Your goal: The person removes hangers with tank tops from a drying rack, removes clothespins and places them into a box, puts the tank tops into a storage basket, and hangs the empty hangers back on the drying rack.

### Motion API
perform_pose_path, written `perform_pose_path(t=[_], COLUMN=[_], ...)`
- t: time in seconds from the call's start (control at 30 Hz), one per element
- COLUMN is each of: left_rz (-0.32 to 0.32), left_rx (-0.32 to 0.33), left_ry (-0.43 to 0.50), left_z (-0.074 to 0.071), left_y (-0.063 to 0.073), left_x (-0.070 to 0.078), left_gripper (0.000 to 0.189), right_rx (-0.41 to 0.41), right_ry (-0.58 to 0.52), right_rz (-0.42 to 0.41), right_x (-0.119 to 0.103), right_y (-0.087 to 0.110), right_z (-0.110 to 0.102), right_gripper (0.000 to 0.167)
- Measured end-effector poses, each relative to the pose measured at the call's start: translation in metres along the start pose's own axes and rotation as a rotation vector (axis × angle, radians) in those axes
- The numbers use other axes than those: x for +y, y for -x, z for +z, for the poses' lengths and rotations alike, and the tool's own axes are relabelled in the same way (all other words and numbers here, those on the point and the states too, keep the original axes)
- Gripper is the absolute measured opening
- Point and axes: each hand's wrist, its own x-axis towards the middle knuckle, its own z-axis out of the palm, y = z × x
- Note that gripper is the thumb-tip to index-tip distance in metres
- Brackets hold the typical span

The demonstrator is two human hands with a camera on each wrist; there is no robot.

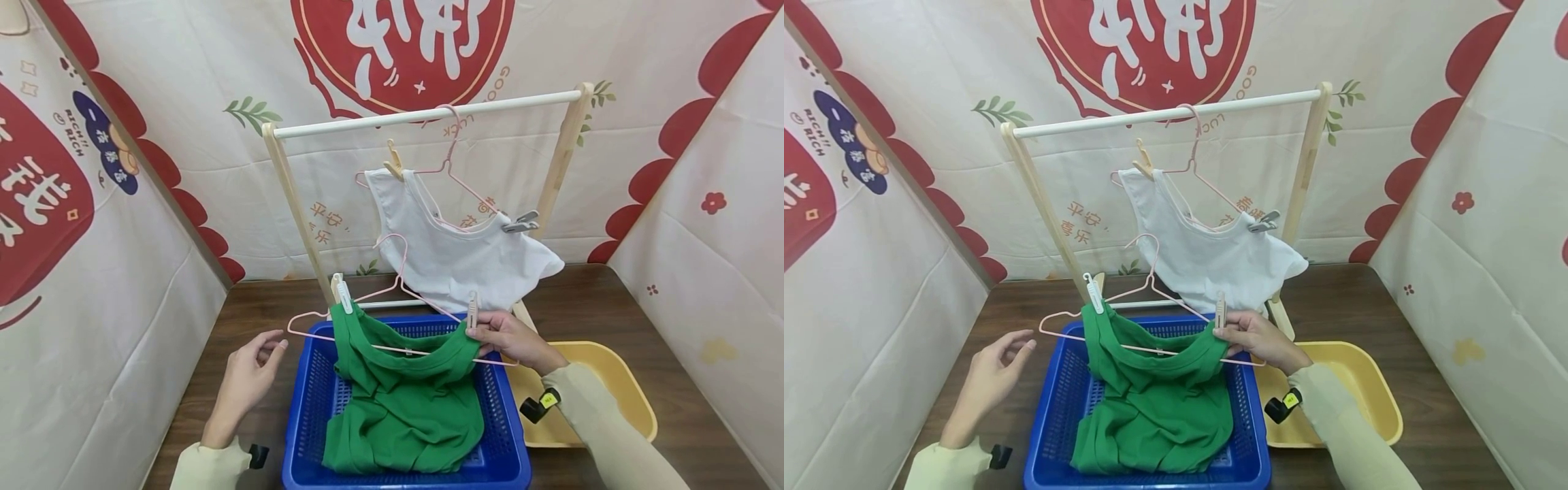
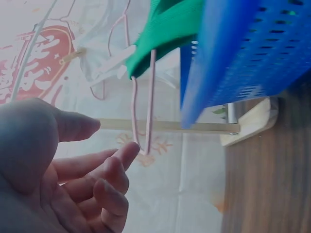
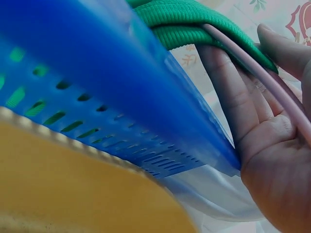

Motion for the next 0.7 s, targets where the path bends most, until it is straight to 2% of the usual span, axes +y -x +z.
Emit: perform_pose_path(t=[0.13,0.23,0.5,0.7], left_rz=[0.042,0.065,0.084,0.095], left_rx=[0.038,0.041,-0.036,-0.051], left_ry=[0.008,0.016,0.054,0.086], left_z=[-0.003,-0.004,-0.001,0.004], left_y=[-0.005,-0.01,-0.023,-0.029], left_x=[0.009,0.016,0.035,0.048], left_gripper=[0.026,0.026,0.029,0.03], right_rx=[0.001,0.0,-0.007,-0.034], right_ry=[0.0,0.006,0.03,0.036], right_rz=[-0.001,-0.003,-0.008,-0.02], right_x=[-0.001,-0.001,-0.001,-0.001], right_y=[0.001,0.001,0.001,0.001], right_z=[-0.001,-0.001,-0.002,-0.001], right_gripper=[0.016,0.016,0.017,0.02])
